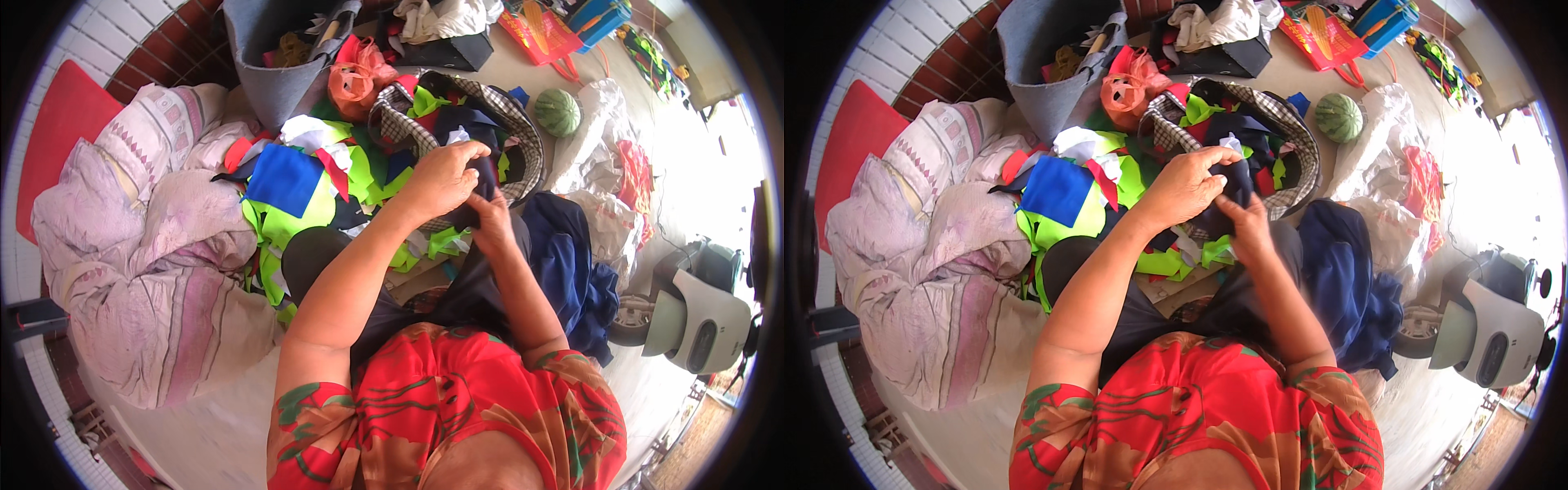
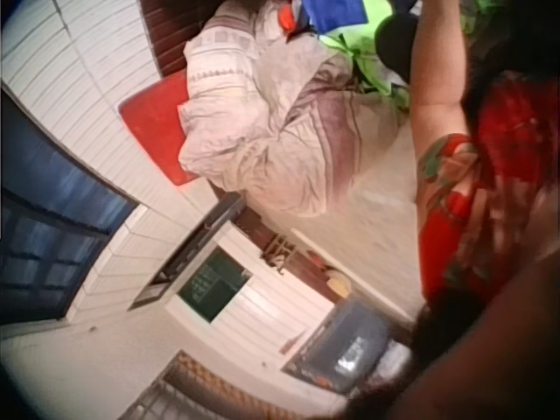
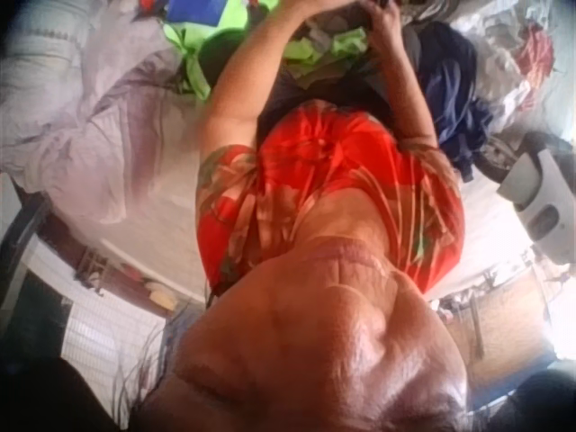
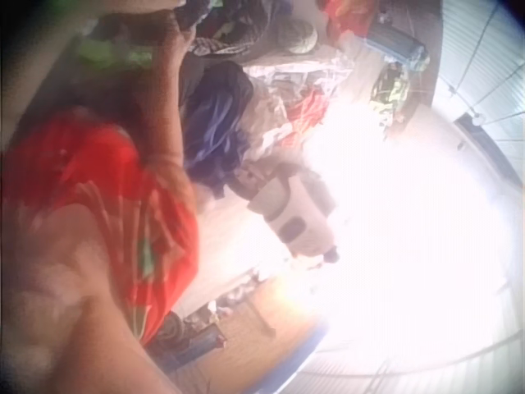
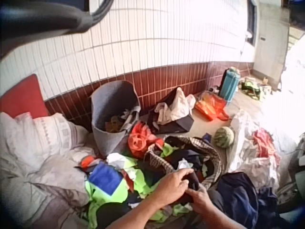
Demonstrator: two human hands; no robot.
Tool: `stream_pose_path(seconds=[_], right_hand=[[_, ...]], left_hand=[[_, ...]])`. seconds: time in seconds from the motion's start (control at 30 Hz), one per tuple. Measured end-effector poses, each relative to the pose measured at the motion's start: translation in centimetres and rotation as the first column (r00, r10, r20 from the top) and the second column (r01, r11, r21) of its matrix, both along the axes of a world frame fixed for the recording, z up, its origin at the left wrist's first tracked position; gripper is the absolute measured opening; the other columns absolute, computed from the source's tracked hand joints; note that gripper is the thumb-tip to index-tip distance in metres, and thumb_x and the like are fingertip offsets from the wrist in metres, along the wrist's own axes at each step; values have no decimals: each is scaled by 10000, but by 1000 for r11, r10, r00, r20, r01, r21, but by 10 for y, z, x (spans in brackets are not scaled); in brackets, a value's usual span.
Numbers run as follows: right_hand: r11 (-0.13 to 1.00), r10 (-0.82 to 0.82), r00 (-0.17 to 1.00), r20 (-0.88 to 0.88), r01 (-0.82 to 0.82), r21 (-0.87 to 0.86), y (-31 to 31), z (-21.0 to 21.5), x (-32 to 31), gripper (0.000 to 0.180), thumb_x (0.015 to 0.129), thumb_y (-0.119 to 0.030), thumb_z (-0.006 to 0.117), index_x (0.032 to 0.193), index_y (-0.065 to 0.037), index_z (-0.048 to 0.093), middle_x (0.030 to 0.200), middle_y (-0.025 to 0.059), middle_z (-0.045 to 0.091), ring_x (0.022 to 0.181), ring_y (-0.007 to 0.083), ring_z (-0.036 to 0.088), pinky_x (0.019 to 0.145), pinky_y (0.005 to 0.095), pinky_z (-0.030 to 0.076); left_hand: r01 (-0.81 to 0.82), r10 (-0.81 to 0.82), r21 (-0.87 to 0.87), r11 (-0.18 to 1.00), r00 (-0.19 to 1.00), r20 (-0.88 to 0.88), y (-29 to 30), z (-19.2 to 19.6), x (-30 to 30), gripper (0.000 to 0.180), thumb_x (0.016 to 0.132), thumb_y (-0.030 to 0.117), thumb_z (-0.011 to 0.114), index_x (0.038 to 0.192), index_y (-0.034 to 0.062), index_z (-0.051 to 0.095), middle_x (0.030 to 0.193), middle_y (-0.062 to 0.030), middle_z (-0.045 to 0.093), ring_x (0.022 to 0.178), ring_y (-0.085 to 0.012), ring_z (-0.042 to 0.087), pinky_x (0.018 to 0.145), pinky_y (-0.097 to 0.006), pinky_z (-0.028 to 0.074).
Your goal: The person sits on the floor and sorts through a pile of colorful fabric pieces, picking them up one by one, unfolding them, and placing them into a basket. The person handles various colors including green, blue, red, and white.
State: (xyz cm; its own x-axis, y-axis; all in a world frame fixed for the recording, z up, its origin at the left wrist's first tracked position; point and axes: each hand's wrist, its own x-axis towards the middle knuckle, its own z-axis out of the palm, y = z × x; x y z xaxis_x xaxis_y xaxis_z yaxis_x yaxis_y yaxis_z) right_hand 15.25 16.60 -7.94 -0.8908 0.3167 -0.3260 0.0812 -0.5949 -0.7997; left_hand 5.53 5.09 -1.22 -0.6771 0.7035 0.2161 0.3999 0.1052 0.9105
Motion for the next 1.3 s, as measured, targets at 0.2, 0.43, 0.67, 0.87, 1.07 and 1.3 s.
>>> stream_pose_path(seconds=[0.2,0.43,0.67,0.87,1.07,1.3], right_hand=[[13,-281,943,-176,187,982,99,-24,-39,302,851,-125,594,1115,17,562,954,165,641,864,315,622,779,370,477],[-322,-129,911,393,-413,852,110,-81,-70,708,744,-273,682,1346,-87,360,1363,164,371,1254,337,367,983,441,368],[-170,505,854,125,-44,985,-50,-94,-117,537,733,-204,675,1235,-110,513,1299,113,473,1173,313,447,965,435,366],[-258,685,706,182,2,966,-161,-91,-133,768,636,-236,766,1319,-140,427,1334,142,419,1235,315,392,956,462,357],[-538,684,559,469,-49,842,-223,-102,-148,1002,652,-252,772,1446,-290,162,1488,149,178,1341,400,216,979,562,310],[-551,669,667,328,150,821,-235,-137,-174,640,781,-103,534,1380,-239,356,1269,66,475,1184,301,450,852,467,413]], left_hand=[[-32,35,-93,995,999,27,-5,7,-1,241,801,122,583,1018,22,610,887,-175,650,825,-320,641,737,-380,501],[-94,92,-44,995,994,-58,-10,15,-4,243,755,117,570,979,44,626,862,-167,651,824,-337,626,740,-410,489],[-183,180,-46,982,981,-76,-8,16,-6,238,755,141,597,977,68,639,866,-158,660,812,-343,630,759,-432,488],[-163,163,-53,985,987,-1,-24,32,-5,226,783,135,595,990,49,622,898,-155,652,847,-331,619,770,-432,478],[-187,188,-48,981,982,-2,-35,38,-7,210,799,132,594,993,53,610,885,-148,644,828,-326,620,750,-425,480],[-202,202,-68,977,979,-16,-35,39,-6,181,800,138,597,961,55,602,846,-137,639,800,-330,623,717,-435,483]])
